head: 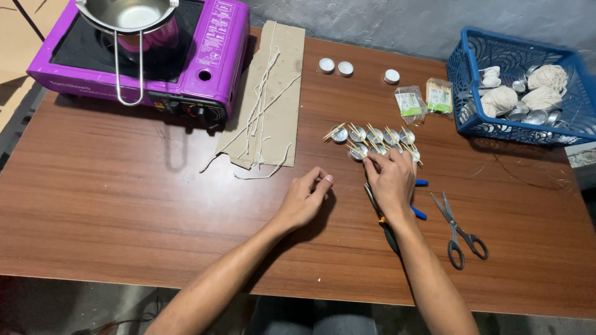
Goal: Assembling candle wicks by inserting them into metal tabs and securing them using pliers and scissors.
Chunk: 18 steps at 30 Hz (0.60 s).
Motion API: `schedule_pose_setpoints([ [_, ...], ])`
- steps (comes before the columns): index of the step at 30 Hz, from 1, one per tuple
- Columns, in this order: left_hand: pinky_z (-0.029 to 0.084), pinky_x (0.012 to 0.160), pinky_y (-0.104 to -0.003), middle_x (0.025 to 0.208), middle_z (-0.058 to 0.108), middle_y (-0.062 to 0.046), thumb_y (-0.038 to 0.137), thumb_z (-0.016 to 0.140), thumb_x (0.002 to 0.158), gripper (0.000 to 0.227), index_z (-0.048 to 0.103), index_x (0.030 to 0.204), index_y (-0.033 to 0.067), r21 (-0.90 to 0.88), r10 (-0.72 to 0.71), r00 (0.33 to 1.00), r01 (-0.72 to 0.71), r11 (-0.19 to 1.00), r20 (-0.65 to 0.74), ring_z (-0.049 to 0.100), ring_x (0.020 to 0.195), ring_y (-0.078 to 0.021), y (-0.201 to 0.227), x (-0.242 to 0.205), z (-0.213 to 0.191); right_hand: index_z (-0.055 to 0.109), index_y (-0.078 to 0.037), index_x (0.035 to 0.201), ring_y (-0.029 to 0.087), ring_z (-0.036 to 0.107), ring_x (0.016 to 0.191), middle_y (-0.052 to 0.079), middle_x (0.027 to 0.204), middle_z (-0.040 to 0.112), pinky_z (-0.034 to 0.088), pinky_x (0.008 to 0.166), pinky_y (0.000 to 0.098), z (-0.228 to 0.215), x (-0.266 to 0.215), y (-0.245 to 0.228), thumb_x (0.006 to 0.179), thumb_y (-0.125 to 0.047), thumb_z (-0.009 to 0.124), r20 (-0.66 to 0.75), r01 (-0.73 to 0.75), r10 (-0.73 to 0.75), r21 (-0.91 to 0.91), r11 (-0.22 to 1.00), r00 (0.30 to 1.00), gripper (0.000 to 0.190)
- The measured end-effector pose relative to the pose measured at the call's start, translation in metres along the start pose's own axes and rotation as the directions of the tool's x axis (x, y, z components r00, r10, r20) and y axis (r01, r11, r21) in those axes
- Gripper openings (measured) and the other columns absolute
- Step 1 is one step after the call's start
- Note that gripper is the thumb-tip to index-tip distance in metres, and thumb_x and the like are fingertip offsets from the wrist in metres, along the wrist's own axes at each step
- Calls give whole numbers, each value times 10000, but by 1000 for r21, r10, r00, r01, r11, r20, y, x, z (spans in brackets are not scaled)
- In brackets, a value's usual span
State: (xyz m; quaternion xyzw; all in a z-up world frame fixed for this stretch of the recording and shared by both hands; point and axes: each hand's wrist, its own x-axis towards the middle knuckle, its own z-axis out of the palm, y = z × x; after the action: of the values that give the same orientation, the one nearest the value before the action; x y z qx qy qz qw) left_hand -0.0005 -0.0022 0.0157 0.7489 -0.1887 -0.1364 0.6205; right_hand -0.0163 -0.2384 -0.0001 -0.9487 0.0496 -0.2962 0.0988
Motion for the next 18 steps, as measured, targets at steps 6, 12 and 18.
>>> schedule_pose_setpoints([
  [6, 556, 645, -387, 631, 692, -117, 317, 565, 1003, 250, 685, 952, 104, 4, 5, 1000, -5, 1000, -7, 678, 661, -268, 2, -2, 0, 806, -288, 1014, 259, 585, 850, -2, 798, 534, 473, 804, 386, 9, 11, 10, 878, -259, 810, -23, 63, -61, 70, 996, 998, 139],
  [12, 559, 661, -395, 642, 703, -106, 330, 555, 1001, 252, 683, 958, 117, 13, -9, 1000, 9, 1000, 7, 685, 671, -274, 2, -1, -1, 814, -340, 1000, 308, 580, 888, 19, 848, 510, 500, 843, 414, 1, 35, 5, 858, -159, 740, 96, 104, -120, 158, 982, 988, 241],
  [18, 559, 668, -403, 650, 709, -100, 338, 553, 997, 255, 685, 969, 121, 34, -21, 1000, 21, 999, 5, 692, 683, -273, 3, -1, -1, 809, -320, 970, 327, 575, 905, 42, 874, 498, 509, 862, 423, 7, 42, 7, 865, -153, 705, 164, 109, -130, 132, 985, 978, 224],
])
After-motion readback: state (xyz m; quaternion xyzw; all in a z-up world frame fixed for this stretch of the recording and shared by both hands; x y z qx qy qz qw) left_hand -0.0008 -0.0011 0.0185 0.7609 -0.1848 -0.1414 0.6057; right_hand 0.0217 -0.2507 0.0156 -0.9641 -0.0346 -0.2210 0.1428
